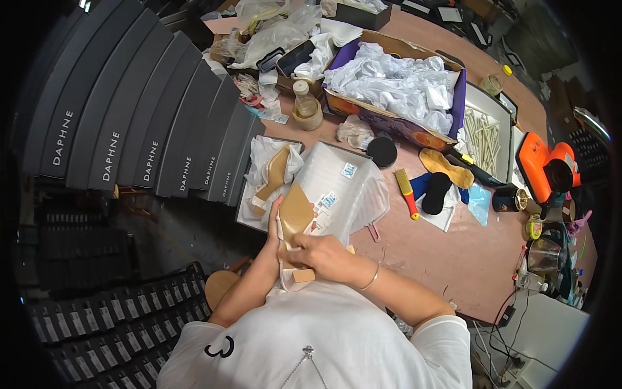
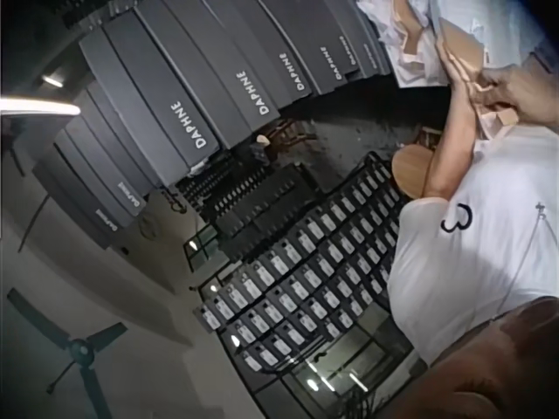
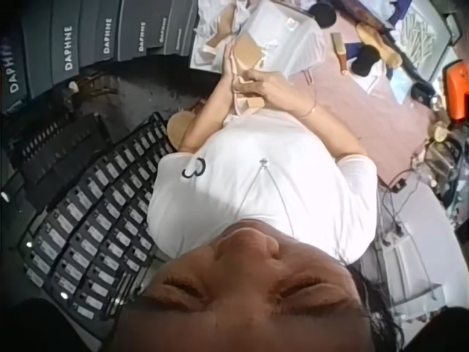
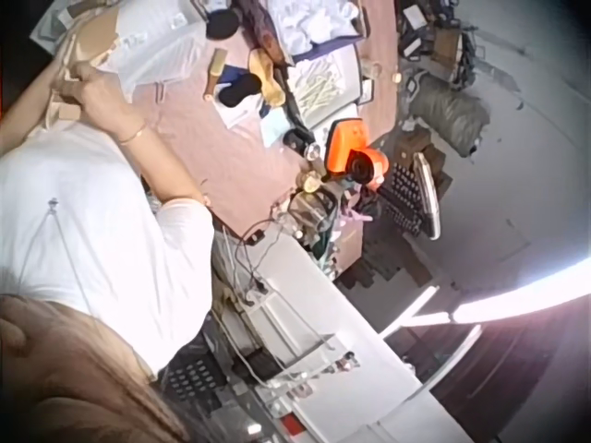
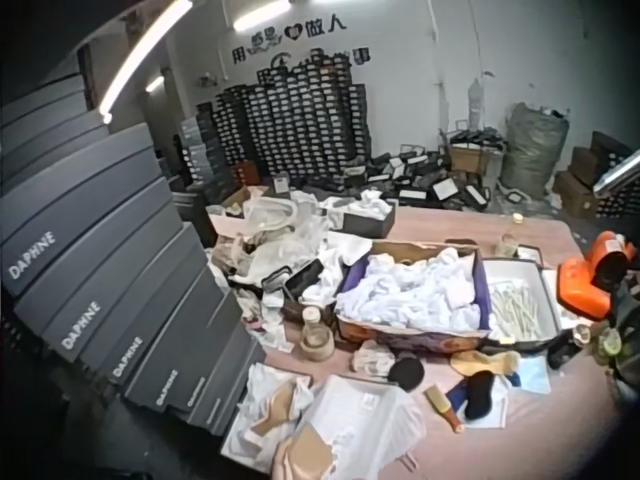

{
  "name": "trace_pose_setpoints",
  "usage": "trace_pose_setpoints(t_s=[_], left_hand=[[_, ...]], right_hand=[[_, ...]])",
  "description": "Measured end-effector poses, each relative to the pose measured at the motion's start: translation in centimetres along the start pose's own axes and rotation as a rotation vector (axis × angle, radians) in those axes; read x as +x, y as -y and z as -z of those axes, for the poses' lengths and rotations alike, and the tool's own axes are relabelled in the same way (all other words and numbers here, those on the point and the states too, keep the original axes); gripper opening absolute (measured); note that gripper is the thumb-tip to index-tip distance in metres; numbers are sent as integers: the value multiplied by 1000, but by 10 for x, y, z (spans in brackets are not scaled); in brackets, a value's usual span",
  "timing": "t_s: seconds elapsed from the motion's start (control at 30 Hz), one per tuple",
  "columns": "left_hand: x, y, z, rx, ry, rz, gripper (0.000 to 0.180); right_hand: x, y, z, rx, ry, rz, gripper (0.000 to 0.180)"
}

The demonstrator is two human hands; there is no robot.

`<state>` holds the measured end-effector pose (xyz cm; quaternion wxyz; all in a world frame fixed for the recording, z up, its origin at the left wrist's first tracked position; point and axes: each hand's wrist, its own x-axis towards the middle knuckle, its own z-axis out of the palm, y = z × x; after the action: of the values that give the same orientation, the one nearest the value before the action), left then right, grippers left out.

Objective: Packing a pair of high-heeled shoes into a box with protective paper.

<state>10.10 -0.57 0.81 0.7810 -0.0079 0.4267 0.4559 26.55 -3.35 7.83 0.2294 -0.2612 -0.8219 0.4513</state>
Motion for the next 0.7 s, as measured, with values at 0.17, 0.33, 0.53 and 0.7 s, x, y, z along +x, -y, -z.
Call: trace_pose_setpoints(t_s=[0.17, 0.33, 0.53, 0.7], left_hand=[[2, -6, 8, -188, 353, 182, 68], [-5, -11, -16, -205, 177, 32, 60], [5, -13, -11, -268, 205, 41, 58], [18, -21, -7, -357, 225, 30, 59]], right_hand=[[-15, -19, 24, 716, 122, -74, 23], [-14, -14, 38, 373, -380, -224, 27], [-2, -6, 3, -74, -247, 70, 38], [-20, -44, 10, 590, 132, 54, 28]])
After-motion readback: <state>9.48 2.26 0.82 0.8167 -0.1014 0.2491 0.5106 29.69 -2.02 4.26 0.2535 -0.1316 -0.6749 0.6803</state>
